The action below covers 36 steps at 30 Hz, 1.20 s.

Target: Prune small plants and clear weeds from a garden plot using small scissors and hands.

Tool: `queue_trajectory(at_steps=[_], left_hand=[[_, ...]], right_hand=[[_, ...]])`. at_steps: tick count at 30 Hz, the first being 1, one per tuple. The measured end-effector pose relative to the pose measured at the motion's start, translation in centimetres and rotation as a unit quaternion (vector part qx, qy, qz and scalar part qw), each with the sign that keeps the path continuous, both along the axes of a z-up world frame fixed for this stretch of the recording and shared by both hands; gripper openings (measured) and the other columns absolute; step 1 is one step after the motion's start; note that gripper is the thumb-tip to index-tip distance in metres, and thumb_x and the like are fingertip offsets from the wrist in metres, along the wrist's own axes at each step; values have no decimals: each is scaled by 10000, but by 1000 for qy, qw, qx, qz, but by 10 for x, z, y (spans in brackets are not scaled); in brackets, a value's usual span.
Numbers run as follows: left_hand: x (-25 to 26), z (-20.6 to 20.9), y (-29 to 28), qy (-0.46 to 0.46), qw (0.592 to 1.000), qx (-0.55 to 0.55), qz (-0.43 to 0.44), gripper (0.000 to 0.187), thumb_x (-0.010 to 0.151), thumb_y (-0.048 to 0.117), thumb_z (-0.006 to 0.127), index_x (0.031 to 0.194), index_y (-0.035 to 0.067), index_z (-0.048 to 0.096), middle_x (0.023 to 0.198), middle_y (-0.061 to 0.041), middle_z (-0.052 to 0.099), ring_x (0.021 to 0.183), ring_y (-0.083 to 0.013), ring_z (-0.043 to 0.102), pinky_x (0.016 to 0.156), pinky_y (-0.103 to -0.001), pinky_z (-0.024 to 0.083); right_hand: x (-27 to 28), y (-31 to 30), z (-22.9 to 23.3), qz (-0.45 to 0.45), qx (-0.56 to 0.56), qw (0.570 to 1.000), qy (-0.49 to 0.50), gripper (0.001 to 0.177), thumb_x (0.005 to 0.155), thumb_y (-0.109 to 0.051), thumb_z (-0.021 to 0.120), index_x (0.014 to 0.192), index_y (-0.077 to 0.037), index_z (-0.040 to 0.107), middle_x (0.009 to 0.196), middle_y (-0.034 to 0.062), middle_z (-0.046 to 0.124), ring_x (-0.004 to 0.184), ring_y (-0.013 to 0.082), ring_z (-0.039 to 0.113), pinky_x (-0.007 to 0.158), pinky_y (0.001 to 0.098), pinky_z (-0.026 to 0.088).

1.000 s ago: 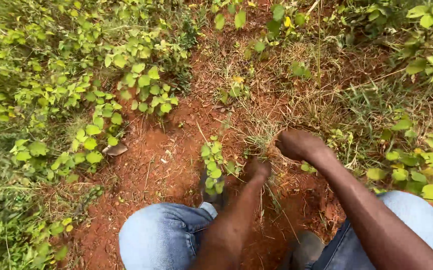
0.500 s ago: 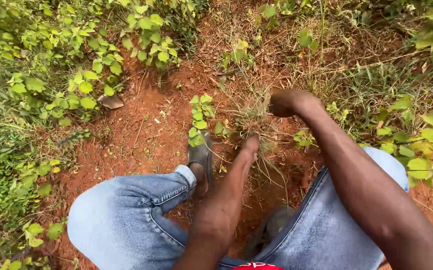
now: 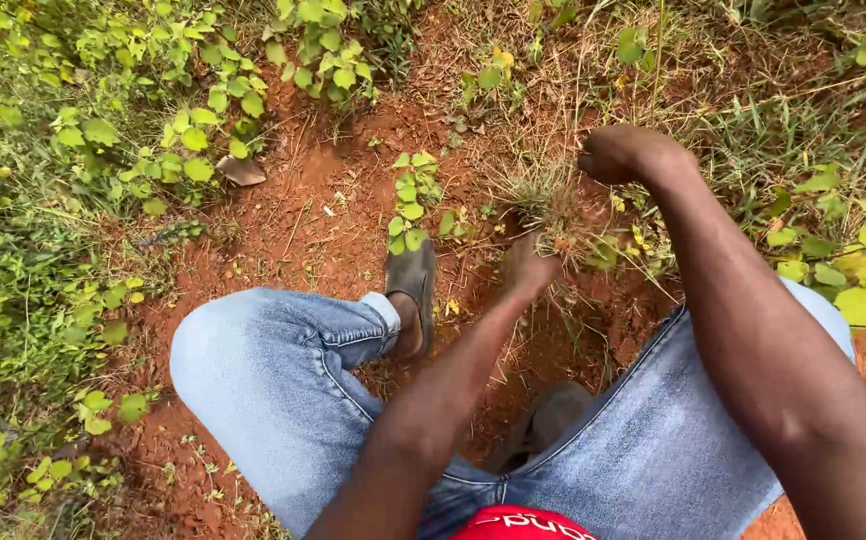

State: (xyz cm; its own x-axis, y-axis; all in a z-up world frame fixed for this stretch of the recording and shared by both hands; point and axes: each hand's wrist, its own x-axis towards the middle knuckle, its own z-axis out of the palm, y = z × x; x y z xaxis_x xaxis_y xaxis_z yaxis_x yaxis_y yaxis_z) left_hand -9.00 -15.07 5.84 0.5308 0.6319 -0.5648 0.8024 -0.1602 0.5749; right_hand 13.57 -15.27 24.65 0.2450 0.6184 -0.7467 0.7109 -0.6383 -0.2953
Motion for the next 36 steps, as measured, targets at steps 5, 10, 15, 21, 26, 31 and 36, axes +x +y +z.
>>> queue_trajectory(at_steps=[5, 10, 15, 21, 26, 31, 36], left_hand=[[0, 13, 5, 168, 940, 145, -258, 564, 844, -122, 590, 1328, 159, 666, 1235, -83, 598, 852, -166, 564, 727, -310, 568], [28, 1, 23, 112, 866, 265, -410, 356, 908, 37, 698, 1263, 43, 667, 1374, -128, 510, 990, -187, 531, 895, -328, 531], [52, 9, 55, 185, 693, 337, -610, 536, 919, -83, 650, 1427, -12, 494, 1508, -247, 408, 996, -210, 571, 870, -291, 577], [55, -53, 65, 165, 691, 364, -603, 695, 1009, -71, 576, 1610, -20, 230, 1314, -336, 538, 837, -216, 619, 754, -297, 616], [61, -46, 59, 219, 772, 330, -497, 207, 979, -3, 631, 1183, -38, 643, 909, -127, 638, 721, -165, 558, 607, -277, 553], [66, -41, 59, 213, 836, 284, -418, 27, 932, 88, 657, 914, 68, 662, 751, -50, 542, 641, -115, 465, 512, -268, 448], [57, -48, 60, 241, 843, 248, -412, 112, 988, 154, 634, 911, 81, 671, 640, -18, 510, 523, -72, 421, 435, -270, 421]], right_hand=[[-6, 5, 16, -33, 16, 999, 23, 453, 1121, -343, 422, 1004, -14, 711, 846, 124, 671, 728, 213, 643, 806, 436, 647], [-13, 10, 24, -2, 59, 998, -6, 455, 1131, -324, 396, 908, -49, 682, 745, 99, 618, 607, 171, 548, 641, 385, 596], [-14, 10, 23, 16, 88, 996, -8, 461, 1119, -286, 407, 803, -58, 654, 646, 59, 573, 502, 132, 455, 503, 335, 524], [-14, 14, 25, 11, 84, 996, -10, 481, 1124, -311, 410, 799, -49, 647, 652, 60, 555, 513, 140, 461, 515, 332, 540], [-15, 18, 24, 34, 74, 996, -21, 482, 1113, -339, 426, 804, -51, 657, 662, 53, 552, 530, 137, 480, 523, 335, 546], [-16, 25, 11, 43, 79, 996, -8, 445, 1109, -309, 432, 836, -48, 668, 667, 49, 565, 544, 141, 493, 532, 337, 551], [-17, 28, 1, 39, 80, 996, 3, 435, 1104, -320, 444, 862, -47, 681, 671, 54, 569, 547, 141, 505, 544, 334, 556]])
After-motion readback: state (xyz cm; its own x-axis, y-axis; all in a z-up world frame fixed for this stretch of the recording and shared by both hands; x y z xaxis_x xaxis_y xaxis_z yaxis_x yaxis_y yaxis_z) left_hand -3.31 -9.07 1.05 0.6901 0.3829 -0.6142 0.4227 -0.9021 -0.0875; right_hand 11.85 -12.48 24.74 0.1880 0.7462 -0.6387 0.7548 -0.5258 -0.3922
